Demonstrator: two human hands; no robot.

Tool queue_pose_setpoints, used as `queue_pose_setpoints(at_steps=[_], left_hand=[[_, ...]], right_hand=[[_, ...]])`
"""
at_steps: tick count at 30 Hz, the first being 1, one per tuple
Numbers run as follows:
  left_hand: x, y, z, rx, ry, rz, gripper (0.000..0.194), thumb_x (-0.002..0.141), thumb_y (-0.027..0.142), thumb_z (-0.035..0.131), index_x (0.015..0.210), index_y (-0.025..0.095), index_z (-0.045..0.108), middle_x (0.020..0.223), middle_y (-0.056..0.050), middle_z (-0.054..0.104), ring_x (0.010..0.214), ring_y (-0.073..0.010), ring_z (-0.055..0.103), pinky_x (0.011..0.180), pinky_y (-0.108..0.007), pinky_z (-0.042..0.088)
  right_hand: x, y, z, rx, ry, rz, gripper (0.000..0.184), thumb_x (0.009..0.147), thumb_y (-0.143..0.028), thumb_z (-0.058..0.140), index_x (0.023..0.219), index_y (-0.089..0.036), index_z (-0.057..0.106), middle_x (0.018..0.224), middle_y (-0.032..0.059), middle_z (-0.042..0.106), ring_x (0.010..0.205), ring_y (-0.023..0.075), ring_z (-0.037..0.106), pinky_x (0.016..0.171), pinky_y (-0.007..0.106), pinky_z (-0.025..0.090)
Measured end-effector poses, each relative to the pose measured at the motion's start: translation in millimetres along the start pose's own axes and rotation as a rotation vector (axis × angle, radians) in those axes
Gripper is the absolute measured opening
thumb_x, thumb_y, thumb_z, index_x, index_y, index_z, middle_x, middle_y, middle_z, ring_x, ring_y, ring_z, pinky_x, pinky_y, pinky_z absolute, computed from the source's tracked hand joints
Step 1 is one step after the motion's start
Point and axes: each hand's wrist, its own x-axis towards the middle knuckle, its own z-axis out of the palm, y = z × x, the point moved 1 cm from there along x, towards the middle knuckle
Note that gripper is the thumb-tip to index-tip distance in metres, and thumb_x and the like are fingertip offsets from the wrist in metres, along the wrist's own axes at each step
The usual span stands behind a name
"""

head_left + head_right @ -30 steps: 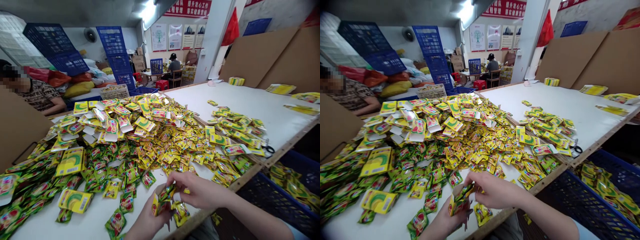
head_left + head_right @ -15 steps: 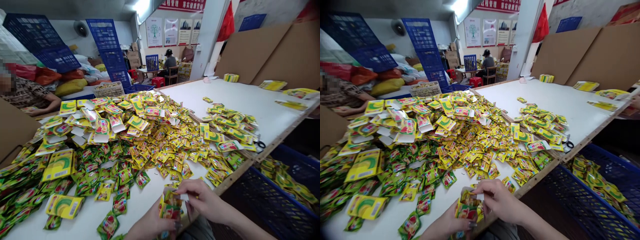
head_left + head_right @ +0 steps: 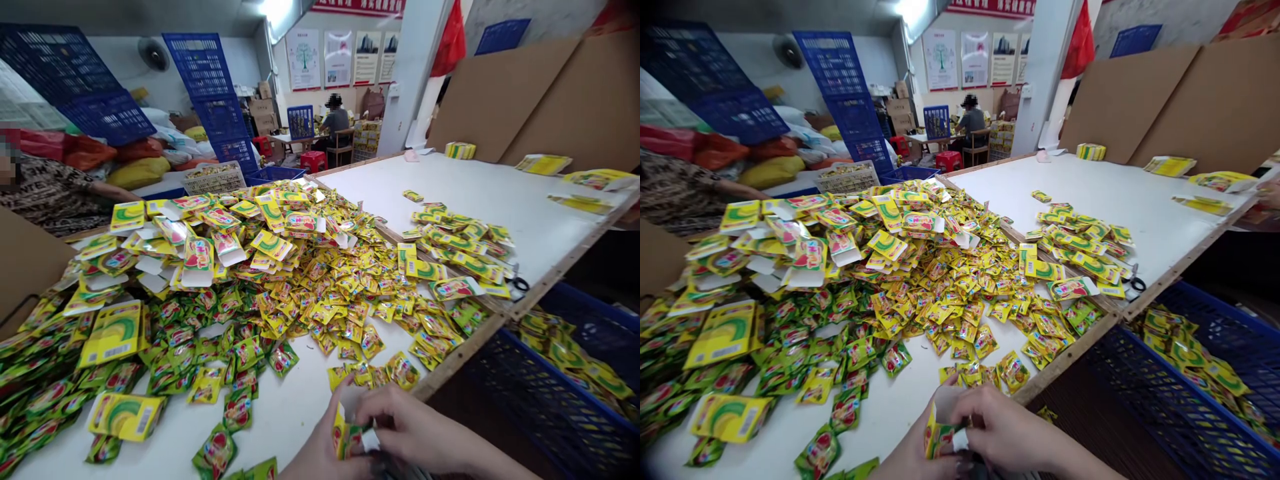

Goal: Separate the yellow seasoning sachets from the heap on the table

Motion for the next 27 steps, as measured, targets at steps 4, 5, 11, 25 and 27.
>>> queue_pose_setpoints(at_steps=[4, 5, 11, 25, 27], left_hand=[[-4, 20, -31.2, 0.707, 0.280, 0.042, 0.075, 0.073, 0.037, 0.063, 0.137, 0.025, 0.025, 0.141, -0.012, 0.037, 0.130, -0.0283, 0.030, 0.108, -0.050, 0.019], [-6, 22, -45.5, 0.925, 0.406, 0.069, 0.062, 0.076, 0.036, 0.059, 0.132, 0.024, 0.036, 0.139, -0.012, 0.040, 0.130, -0.0294, 0.030, 0.108, -0.052, 0.018], [-17, 5, -111.5, 1.177, 0.749, 0.072, 0.038, 0.075, 0.027, 0.053, 0.110, 0.014, 0.062, 0.120, -0.018, 0.059, 0.114, -0.0376, 0.049, 0.096, -0.060, 0.033], [-19, 19, -84.7, -0.004, 0.912, 0.186, 0.057, 0.071, 0.041, 0.065, 0.122, 0.019, 0.051, 0.096, -0.006, 0.072, 0.087, -0.0214, 0.067, 0.078, -0.036, 0.057], [-13, 20, -68.7, -0.129, 0.915, 0.201, 0.054, 0.068, 0.039, 0.068, 0.117, 0.021, 0.056, 0.106, -0.006, 0.069, 0.094, -0.0225, 0.065, 0.080, -0.035, 0.056]], right_hand=[[-13, 26, -71, -0.331, 0.505, -0.039, 0.023, 0.078, -0.017, 0.044, 0.085, -0.018, 0.065, 0.081, 0.0051, 0.068, 0.067, 0.0169, 0.062, 0.061, 0.026, 0.048], [-16, 32, -95, -0.535, 0.692, 0.010, 0.025, 0.078, -0.018, 0.043, 0.090, -0.018, 0.065, 0.083, 0.0073, 0.069, 0.065, 0.0188, 0.062, 0.058, 0.028, 0.047], [7, 52, -119, -0.808, 0.718, 0.243, 0.036, 0.082, -0.021, 0.042, 0.116, -0.018, 0.054, 0.120, 0.0122, 0.057, 0.098, 0.0273, 0.058, 0.075, 0.037, 0.046], [50, 58, -24, 0.008, 0.716, 0.176, 0.012, 0.077, -0.031, 0.050, 0.074, -0.019, 0.053, 0.076, 0.0039, 0.062, 0.062, 0.0161, 0.057, 0.055, 0.027, 0.044], [63, 34, 1, 0.251, 0.751, 0.080, 0.018, 0.077, -0.036, 0.054, 0.070, -0.019, 0.053, 0.097, 0.0065, 0.061, 0.079, 0.0175, 0.060, 0.064, 0.027, 0.047]])
